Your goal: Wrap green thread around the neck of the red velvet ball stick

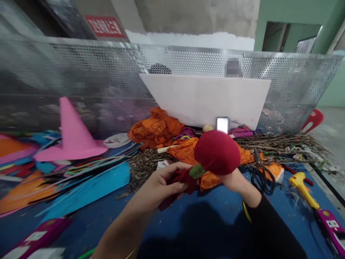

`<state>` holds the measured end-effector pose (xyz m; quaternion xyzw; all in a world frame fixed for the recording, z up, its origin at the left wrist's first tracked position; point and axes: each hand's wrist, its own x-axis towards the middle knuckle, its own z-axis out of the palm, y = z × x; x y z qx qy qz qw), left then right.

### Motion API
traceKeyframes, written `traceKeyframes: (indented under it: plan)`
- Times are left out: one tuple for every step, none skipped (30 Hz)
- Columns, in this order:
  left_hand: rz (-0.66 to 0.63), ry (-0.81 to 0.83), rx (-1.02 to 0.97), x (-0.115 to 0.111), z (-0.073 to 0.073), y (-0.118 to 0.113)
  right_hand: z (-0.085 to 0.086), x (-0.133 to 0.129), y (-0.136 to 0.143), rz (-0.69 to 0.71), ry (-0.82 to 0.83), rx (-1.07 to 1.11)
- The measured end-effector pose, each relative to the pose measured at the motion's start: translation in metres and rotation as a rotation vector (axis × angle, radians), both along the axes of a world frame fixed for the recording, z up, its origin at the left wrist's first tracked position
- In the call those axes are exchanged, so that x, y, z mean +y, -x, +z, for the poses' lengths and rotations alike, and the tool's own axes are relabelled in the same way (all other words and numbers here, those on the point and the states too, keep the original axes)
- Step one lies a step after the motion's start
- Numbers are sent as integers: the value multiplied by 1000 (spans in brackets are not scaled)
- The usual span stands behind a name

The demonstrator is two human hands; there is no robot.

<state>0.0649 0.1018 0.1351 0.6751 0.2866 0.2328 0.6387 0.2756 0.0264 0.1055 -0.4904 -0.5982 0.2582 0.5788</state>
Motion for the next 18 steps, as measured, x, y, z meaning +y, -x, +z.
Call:
traceKeyframes:
  plan:
    - [-1,0,-4,1,1,1,-1,-3,10,91,2,21]
    - [2,-2,-12,1,1,1,-2,-5,18,166,18,28]
    - [8,-2,-21,1,2,2,-2,-8,24,224,41,23]
    - [17,0,-30,2,3,2,-2,-10,29,239,55,0]
    - [29,5,-42,3,3,2,-1,-13,32,205,53,-48]
    - [43,14,-55,4,3,1,0,-16,33,128,25,-117]
    - [50,29,-67,5,2,1,2,-19,34,29,-36,-197]
    - [48,49,-79,7,1,1,3,-22,35,-67,-120,-274]
    - [43,71,-93,9,0,0,5,-25,36,-140,-222,-337]
    - [36,91,-107,10,-2,-1,5,-28,38,-176,-320,-380]
    - [26,112,-118,11,-4,-3,5,-30,40,-177,-403,-398]
    - [18,131,-132,12,-6,-5,5,-32,42,-153,-454,-390]
    - [13,149,-147,11,-7,-8,4,-33,43,-115,-475,-356]
    - [4,164,-157,11,-9,-11,3,-33,45,-68,-472,-289]
    - [-8,175,-161,10,-10,-14,3,-32,46,-9,-455,-184]
    - [-23,179,-156,9,-11,-18,3,-30,48,48,-427,-43]
    - [-37,175,-140,8,-11,-22,3,-27,48,96,-395,119]
    - [-45,165,-122,7,-12,-26,3,-24,49,123,-349,278]
